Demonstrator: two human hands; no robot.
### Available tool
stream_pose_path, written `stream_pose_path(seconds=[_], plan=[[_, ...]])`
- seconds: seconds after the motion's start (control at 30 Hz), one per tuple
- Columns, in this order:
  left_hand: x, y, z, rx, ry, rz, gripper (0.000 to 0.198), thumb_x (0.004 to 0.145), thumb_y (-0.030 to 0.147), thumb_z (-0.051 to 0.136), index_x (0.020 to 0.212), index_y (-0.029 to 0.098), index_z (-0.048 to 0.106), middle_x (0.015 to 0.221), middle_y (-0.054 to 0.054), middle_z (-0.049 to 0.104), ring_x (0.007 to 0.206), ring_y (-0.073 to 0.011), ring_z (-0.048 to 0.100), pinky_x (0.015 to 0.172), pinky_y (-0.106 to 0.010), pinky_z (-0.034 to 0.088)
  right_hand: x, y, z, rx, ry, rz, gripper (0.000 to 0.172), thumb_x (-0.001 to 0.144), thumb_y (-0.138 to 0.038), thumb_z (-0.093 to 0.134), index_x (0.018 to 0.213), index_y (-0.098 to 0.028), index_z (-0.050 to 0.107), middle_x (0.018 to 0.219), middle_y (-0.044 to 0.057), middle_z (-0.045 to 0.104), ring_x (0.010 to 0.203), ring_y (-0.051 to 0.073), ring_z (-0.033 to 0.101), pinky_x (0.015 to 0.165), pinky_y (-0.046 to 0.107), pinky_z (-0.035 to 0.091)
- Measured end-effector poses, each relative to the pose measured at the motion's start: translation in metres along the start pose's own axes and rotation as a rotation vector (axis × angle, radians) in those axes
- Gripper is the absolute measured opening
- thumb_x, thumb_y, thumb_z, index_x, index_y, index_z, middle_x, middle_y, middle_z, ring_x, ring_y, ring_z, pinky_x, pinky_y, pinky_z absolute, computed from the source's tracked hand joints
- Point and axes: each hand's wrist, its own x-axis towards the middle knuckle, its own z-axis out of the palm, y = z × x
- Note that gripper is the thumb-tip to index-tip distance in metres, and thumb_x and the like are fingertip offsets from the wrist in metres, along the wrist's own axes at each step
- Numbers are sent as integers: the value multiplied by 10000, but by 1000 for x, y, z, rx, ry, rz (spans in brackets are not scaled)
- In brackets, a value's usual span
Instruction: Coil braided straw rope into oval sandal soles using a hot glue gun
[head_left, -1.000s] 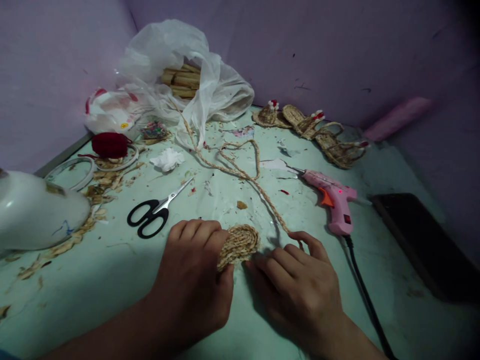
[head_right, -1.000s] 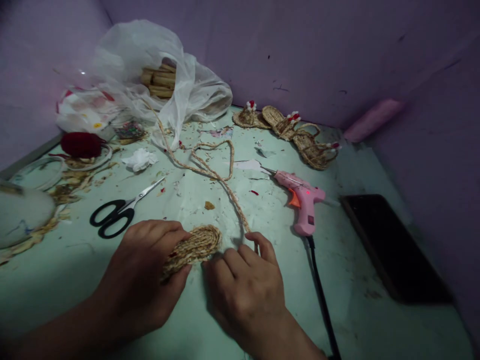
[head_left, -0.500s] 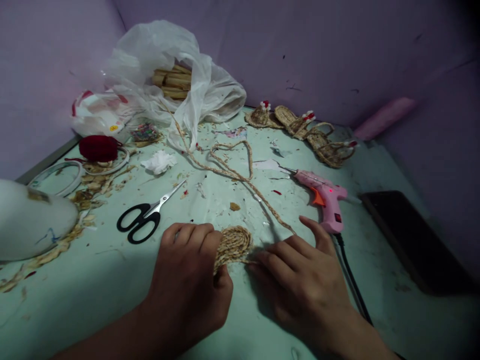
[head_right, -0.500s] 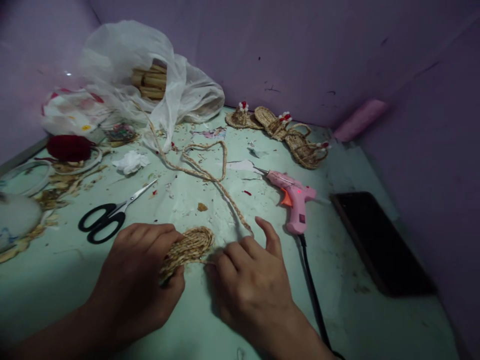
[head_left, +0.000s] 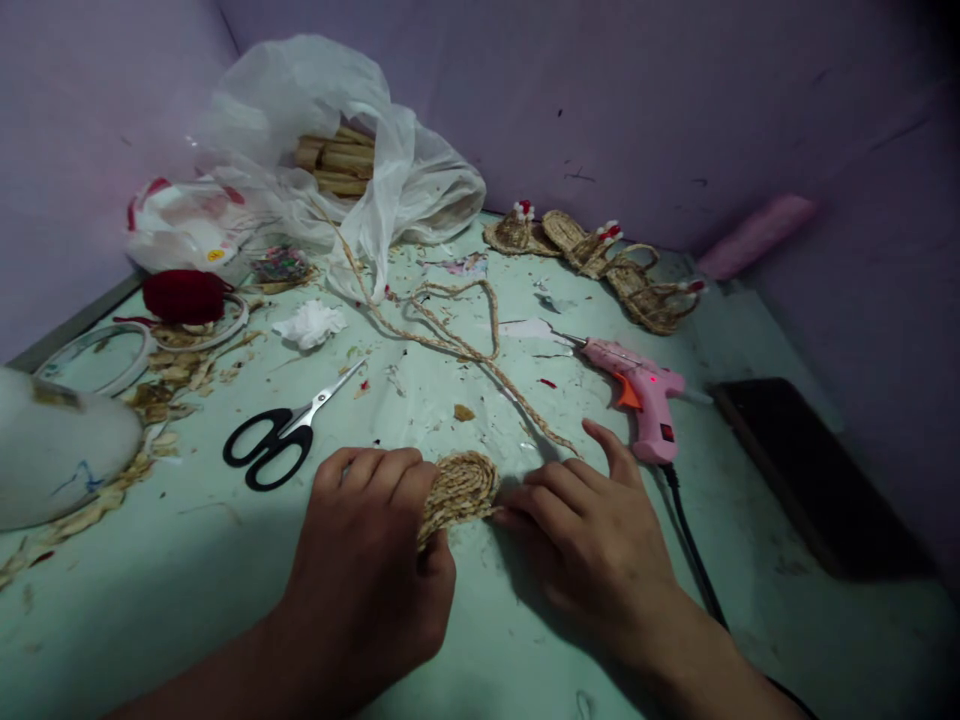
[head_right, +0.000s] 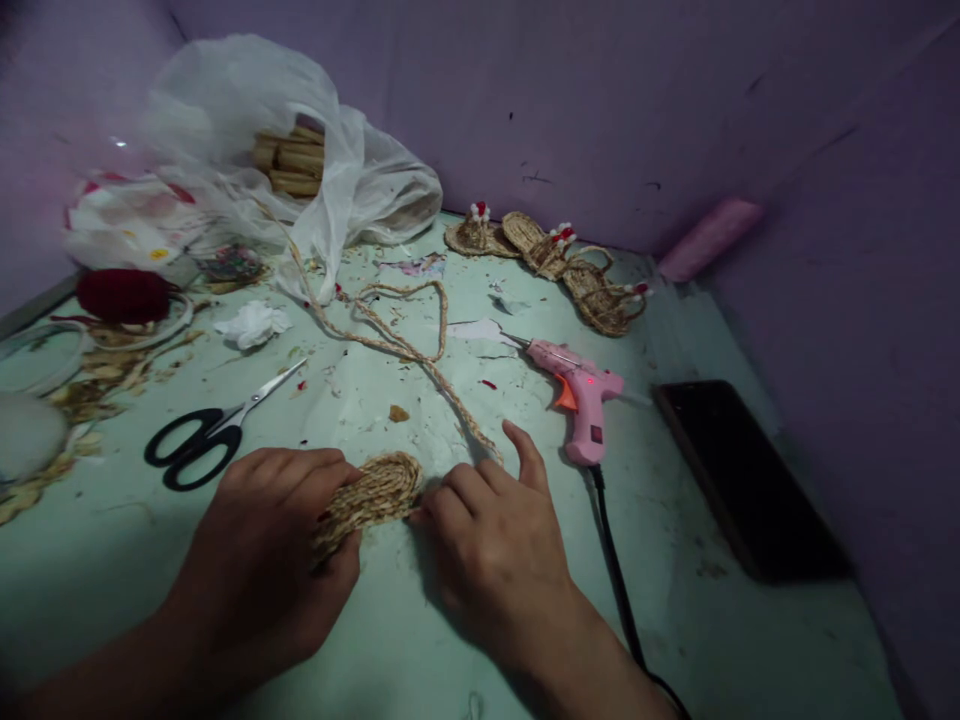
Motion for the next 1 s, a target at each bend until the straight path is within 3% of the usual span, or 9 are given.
stream_pose_path(seconds=[0.17,0.33,0.57,0.77,1.0], plan=[[-1,0,-1,-26,10,-8,225,667,175,520,884,152,573,928,-106,633,829,-276,535,810,-507,397,1,3,-2,20,-5,49,169,853,-206,552,748,-196,684,661,-13,664,610,164,580,1019,528,235],[-1,1,-1,-41,40,5,246,675,166,516,913,142,575,936,-114,629,840,-288,531,805,-523,394,3,6,-1,-63,55,35,221,873,-207,545,697,-190,678,663,-3,681,599,170,580,1010,533,243],[-1,1,0,-32,34,14,224,682,170,509,893,138,577,938,-130,631,821,-288,530,789,-531,402,10,19,-4,-77,17,-44,131,846,-188,585,776,-207,694,719,-8,701,666,177,597,1028,546,220],[2,1,1,-33,40,12,206,682,169,510,873,139,581,918,-130,636,816,-290,531,771,-532,409,18,32,-4,-20,-96,-67,90,825,-175,613,837,-223,689,820,-11,720,814,212,611,972,519,275],[-1,0,1,-5,30,16,219,681,162,513,890,143,576,935,-123,632,831,-282,526,799,-528,400,29,34,-3,-3,-70,-71,88,832,-246,623,777,-226,688,801,-17,720,826,204,589,932,462,284]])
